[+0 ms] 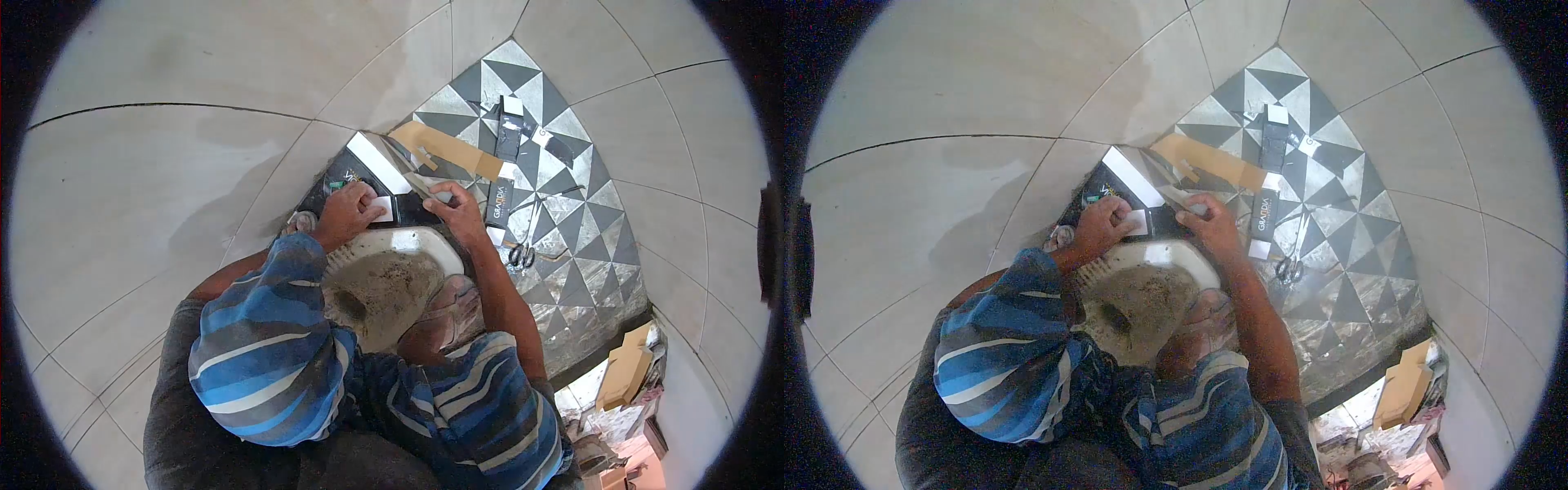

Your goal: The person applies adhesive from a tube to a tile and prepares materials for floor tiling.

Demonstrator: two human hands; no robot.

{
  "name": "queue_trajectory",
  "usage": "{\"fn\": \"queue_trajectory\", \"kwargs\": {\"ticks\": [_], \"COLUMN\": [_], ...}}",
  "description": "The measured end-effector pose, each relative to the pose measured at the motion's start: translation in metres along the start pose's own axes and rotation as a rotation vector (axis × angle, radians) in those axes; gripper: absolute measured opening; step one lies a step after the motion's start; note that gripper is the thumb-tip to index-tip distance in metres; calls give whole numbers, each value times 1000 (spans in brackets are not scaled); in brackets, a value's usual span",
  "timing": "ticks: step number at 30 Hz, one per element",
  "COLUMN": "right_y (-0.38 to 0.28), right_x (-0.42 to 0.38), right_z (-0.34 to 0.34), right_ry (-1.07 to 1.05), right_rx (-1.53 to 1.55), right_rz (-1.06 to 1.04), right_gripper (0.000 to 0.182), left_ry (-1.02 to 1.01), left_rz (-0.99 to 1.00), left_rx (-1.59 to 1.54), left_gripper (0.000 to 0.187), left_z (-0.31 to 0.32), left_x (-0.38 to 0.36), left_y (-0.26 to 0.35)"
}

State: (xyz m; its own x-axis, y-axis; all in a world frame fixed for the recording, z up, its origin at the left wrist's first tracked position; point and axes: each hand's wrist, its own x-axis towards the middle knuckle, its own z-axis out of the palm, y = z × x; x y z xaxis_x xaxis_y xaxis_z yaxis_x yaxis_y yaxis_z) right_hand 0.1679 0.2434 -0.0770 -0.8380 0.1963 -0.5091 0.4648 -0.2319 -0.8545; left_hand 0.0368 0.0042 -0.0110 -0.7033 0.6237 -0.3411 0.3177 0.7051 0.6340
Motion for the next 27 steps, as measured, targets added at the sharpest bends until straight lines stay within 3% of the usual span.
{"fn": "queue_trajectory", "kwargs": {"ticks": [6,8,12,14,21,24,27], "right_y": [5,4,12,11,11,9,-35], "right_x": [3,2,5,5,3,6,1], "right_z": [-2,-2,-3,-2,-8,-9,-4], "right_ry": [7,-11,-26,-8,-4,27,-51], "right_rx": [-83,-32,6,-35,-7,22,-7], "right_rz": [-31,4,-10,-81,2,-26,-145], "right_gripper": [28,29,29,27,21,15,12], "left_ry": [14,49,-35,-110,-165,-130,-135], "left_rz": [29,230,216,381,427,460,451], "left_rx": [58,98,202,287,420,460,455], "left_gripper": [34,26,17,17,12,13,12], "left_z": [3,13,3,-1,-10,-9,-11], "left_x": [0,-3,-11,-11,-10,-12,-12], "left_y": [-5,-20,-7,-16,-6,-8,-8]}}
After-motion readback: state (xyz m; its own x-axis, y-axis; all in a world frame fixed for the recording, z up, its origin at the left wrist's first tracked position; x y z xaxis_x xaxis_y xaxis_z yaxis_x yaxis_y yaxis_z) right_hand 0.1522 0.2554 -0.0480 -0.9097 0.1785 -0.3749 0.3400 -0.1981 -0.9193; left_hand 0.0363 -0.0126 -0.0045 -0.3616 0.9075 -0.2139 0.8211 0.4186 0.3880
